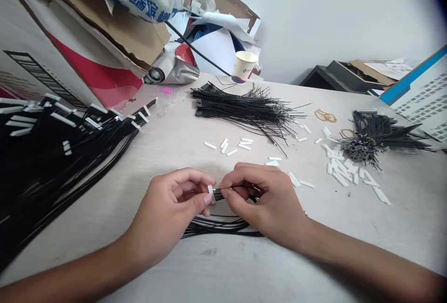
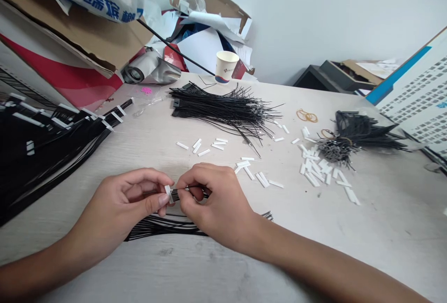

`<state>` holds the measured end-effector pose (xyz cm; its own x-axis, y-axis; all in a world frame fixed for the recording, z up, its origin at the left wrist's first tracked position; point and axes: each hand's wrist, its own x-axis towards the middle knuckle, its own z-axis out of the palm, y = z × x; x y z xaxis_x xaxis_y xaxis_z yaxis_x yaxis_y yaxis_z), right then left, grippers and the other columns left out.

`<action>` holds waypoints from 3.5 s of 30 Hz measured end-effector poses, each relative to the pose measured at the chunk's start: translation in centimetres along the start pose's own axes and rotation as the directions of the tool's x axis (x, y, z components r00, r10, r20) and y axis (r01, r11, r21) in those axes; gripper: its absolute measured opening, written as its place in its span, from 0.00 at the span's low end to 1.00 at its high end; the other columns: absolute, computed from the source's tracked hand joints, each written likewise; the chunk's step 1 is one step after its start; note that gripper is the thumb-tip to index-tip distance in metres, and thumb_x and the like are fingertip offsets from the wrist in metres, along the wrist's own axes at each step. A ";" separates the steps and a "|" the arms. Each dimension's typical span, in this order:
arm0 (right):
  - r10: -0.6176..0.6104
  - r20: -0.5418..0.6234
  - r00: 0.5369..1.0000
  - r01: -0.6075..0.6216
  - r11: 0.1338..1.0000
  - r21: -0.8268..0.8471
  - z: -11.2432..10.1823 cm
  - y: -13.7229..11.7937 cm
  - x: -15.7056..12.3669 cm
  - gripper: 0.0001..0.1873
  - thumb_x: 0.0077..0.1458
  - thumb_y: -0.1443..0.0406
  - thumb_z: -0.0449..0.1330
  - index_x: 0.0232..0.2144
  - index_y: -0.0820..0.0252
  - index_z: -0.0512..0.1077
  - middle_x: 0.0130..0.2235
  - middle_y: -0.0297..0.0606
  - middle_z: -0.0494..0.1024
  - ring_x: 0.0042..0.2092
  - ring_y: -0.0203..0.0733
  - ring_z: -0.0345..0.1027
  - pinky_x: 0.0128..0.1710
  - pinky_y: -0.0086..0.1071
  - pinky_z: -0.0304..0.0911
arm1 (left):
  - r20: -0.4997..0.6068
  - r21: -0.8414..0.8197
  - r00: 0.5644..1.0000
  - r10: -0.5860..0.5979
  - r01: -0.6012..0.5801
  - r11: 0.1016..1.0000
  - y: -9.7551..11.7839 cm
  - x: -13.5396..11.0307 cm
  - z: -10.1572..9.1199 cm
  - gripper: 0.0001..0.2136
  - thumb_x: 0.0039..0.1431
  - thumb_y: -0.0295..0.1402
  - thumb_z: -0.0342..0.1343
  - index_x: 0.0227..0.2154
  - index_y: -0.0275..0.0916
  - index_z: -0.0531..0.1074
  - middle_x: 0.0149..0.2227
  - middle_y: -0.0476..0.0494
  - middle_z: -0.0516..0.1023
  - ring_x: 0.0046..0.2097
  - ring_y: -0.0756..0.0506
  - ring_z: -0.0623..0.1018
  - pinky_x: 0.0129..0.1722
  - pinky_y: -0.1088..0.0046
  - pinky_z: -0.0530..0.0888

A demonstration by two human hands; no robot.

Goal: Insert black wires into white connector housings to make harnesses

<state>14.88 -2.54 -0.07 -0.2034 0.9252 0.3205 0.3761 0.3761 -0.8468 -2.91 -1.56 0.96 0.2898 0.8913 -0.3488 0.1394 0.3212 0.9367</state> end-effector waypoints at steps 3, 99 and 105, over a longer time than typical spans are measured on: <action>0.083 0.007 0.997 -0.083 0.994 0.071 0.1 0.0 0.0 0.06 0.48 0.76 0.58 0.25 0.65 0.73 0.20 0.27 0.64 0.21 0.26 0.54 0.19 0.21 0.51 | -0.001 0.006 1.000 0.010 -0.010 1.000 -0.1 0.0 0.0 0.04 0.51 0.29 0.62 0.31 0.39 0.76 0.28 0.49 0.79 0.28 0.50 0.77 0.30 0.74 0.74; -0.184 0.544 0.818 0.475 0.750 -0.461 0.8 -1.1 -3.3 0.07 0.55 0.75 0.52 0.27 0.62 0.64 0.30 0.37 0.68 0.30 0.40 0.53 0.25 0.36 0.49 | 0.011 -0.119 0.999 0.053 -0.051 0.992 -0.5 0.7 -0.7 0.05 0.57 0.26 0.56 0.35 0.39 0.66 0.25 0.50 0.76 0.29 0.51 0.75 0.33 0.74 0.71; -0.233 0.485 0.843 0.490 0.705 -0.513 1.1 -1.7 -4.1 0.09 0.54 0.76 0.50 0.26 0.63 0.66 0.30 0.42 0.68 0.31 0.43 0.55 0.25 0.36 0.52 | 0.014 -0.113 0.998 0.053 -0.052 0.992 -0.5 0.7 -0.8 0.05 0.56 0.27 0.57 0.35 0.38 0.66 0.26 0.50 0.75 0.27 0.51 0.74 0.32 0.74 0.71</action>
<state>14.09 -7.06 -0.41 -0.6975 0.6672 0.2614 0.6290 0.7449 -0.2225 -3.49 -0.81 0.24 0.3101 0.9026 -0.2986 0.0161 0.3091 0.9509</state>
